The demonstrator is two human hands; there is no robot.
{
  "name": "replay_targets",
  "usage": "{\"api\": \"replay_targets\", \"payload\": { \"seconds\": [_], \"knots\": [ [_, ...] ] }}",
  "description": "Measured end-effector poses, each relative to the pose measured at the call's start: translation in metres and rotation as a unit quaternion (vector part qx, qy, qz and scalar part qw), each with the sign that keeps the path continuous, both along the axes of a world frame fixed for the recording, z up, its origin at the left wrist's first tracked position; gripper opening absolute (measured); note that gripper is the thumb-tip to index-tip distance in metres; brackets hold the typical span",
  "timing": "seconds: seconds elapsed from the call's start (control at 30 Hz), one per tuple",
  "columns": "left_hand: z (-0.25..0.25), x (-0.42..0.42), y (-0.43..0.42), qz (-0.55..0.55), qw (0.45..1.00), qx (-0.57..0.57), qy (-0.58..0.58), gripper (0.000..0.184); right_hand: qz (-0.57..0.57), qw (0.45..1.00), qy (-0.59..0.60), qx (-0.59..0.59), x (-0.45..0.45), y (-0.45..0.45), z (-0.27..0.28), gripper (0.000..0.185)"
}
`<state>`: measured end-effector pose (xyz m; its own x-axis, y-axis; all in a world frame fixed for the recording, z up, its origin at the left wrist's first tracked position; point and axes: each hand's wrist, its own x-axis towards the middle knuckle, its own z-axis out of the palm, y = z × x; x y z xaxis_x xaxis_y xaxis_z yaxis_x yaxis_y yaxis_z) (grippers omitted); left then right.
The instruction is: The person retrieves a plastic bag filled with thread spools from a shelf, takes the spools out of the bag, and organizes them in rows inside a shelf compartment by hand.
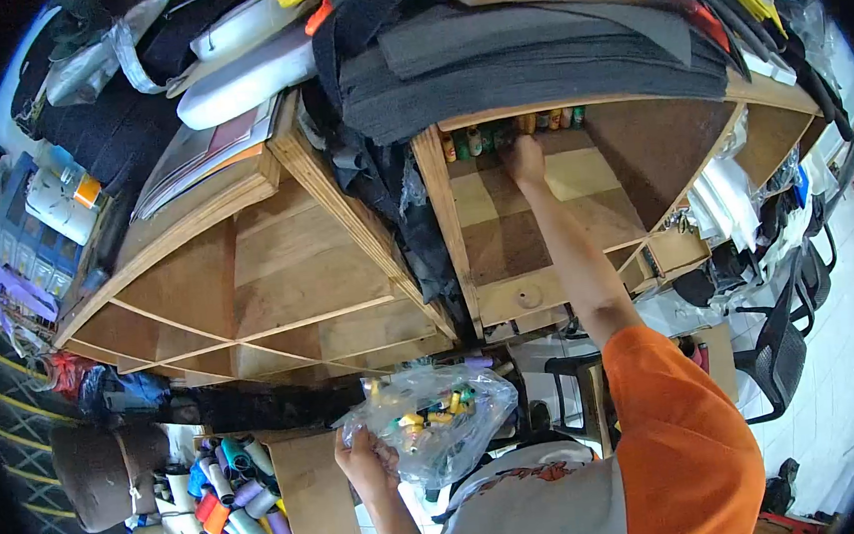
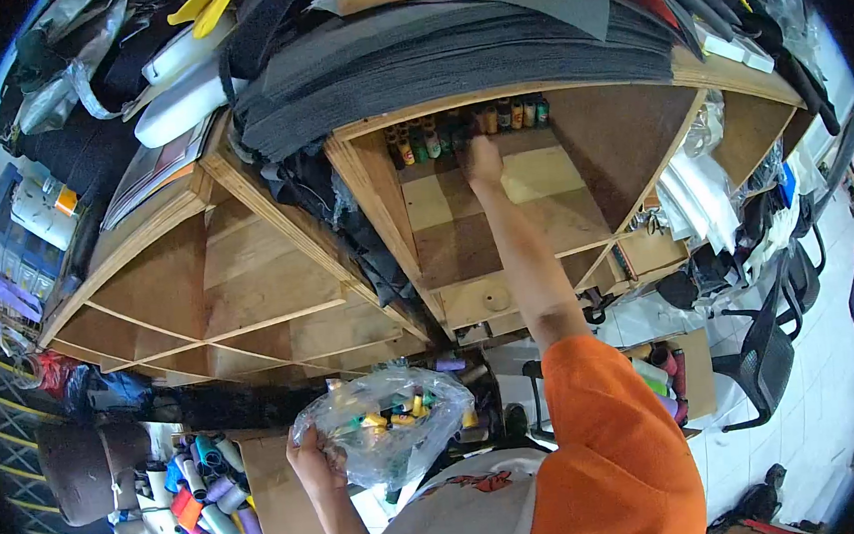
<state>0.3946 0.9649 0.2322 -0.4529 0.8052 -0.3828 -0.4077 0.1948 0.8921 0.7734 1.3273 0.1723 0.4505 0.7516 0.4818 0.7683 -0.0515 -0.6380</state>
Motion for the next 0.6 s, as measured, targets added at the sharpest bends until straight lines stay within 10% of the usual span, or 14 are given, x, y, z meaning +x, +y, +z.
{"api": "replay_targets", "payload": {
  "seconds": [0.2,0.33,0.43,0.5,0.53,0.6],
  "knots": [
    [-0.003,0.0,-0.004,-0.023,1.0,0.002,-0.02,0.002,-0.016,0.997,0.022,-0.076,0.005,-0.015,0.005,0.023],
    [0.007,0.01,-0.001,-0.051,0.999,0.018,-0.004,0.008,0.121,0.901,0.416,0.014,-0.02,-0.1,0.047,0.019],
    [0.02,0.016,-0.003,-0.053,0.998,-0.014,-0.019,0.006,0.566,0.373,0.734,-0.031,-0.032,-0.19,0.04,0.02],
    [0.024,0.021,-0.001,-0.052,0.998,-0.01,-0.036,0.002,0.711,0.349,0.581,-0.188,-0.055,-0.249,0.044,0.03],
    [0.024,0.023,0.0,-0.054,0.998,0.001,-0.044,0.001,0.702,0.498,0.391,-0.326,-0.08,-0.276,0.078,0.03],
    [0.027,0.027,-0.004,-0.062,0.997,0.006,-0.052,0.002,0.694,0.471,0.371,-0.4,-0.14,-0.307,0.051,0.033]
  ]
}}
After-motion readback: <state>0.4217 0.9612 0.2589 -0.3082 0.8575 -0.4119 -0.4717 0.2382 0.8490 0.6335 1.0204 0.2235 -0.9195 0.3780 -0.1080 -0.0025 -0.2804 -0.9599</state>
